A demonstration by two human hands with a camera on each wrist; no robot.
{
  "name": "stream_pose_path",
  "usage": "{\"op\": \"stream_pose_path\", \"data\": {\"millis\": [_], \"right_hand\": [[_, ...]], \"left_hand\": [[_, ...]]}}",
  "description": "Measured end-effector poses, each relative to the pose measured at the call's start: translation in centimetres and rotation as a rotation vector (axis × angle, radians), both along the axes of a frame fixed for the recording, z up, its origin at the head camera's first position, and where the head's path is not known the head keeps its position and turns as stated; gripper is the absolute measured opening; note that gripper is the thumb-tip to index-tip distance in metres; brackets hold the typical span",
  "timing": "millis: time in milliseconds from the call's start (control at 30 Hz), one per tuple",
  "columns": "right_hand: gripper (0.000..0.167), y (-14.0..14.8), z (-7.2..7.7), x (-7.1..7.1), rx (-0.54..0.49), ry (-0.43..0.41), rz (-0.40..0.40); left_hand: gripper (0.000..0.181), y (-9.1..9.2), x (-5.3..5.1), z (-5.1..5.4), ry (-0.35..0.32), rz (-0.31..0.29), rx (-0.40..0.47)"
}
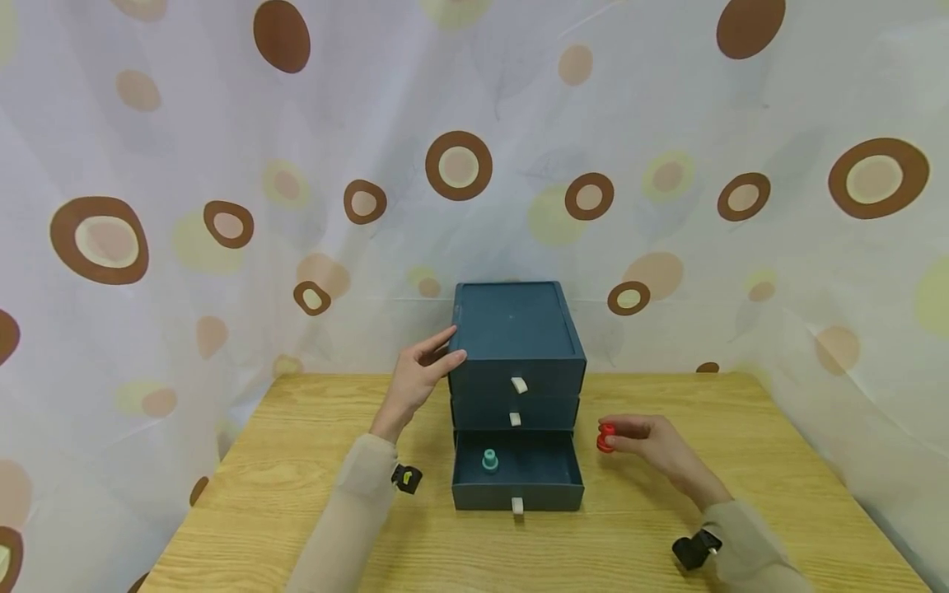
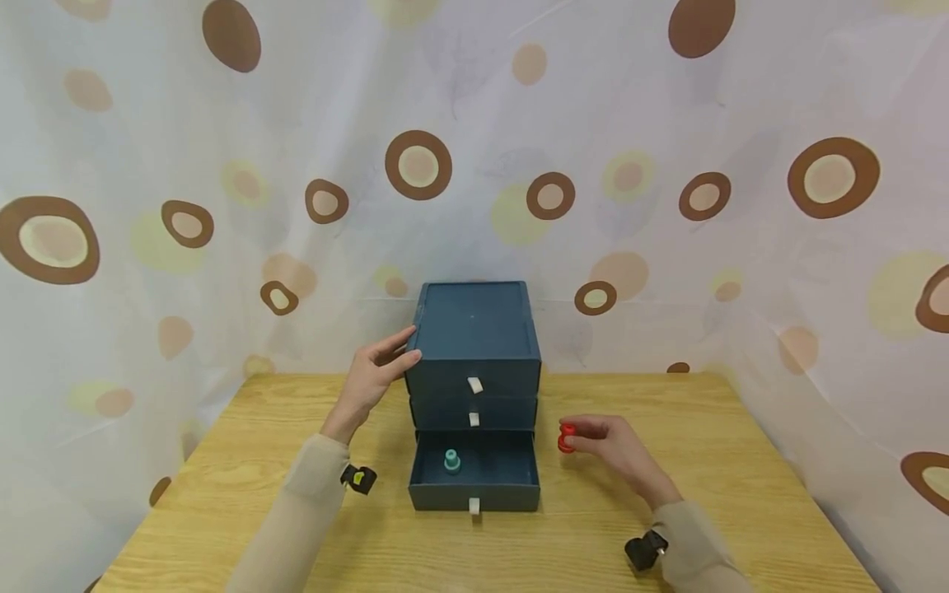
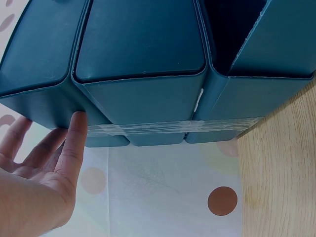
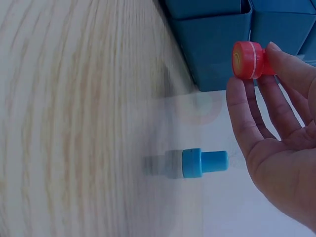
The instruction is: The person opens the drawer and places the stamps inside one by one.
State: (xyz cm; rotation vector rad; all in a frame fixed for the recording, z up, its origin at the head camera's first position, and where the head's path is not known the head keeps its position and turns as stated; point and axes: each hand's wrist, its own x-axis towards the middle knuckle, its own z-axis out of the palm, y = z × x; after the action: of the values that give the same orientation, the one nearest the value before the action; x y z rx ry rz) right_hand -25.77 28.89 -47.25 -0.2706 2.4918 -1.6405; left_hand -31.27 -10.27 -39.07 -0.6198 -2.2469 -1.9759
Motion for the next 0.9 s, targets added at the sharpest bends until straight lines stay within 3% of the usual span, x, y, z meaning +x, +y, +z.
{"op": "stream_pose_path", "data": {"millis": [533,733,900], "right_hand": [[0.052,-2.1,1.3,0.2,-0.028,0.000,0.030],[0.049,-3.0,1.6,0.1,-0.025,0.001,0.050],[0.046,-3.6,1.6,0.1,-0.036,-0.005,0.071]], "left_hand": [[0.054,0.0,0.2,0.6,-0.020,-0.022,-0.004],[0.056,0.0,1.9,2.5,-0.028,-0.038,-0.027],[0.056,0.1,1.9,2.3,-0.019,-0.033,-0.029]]}}
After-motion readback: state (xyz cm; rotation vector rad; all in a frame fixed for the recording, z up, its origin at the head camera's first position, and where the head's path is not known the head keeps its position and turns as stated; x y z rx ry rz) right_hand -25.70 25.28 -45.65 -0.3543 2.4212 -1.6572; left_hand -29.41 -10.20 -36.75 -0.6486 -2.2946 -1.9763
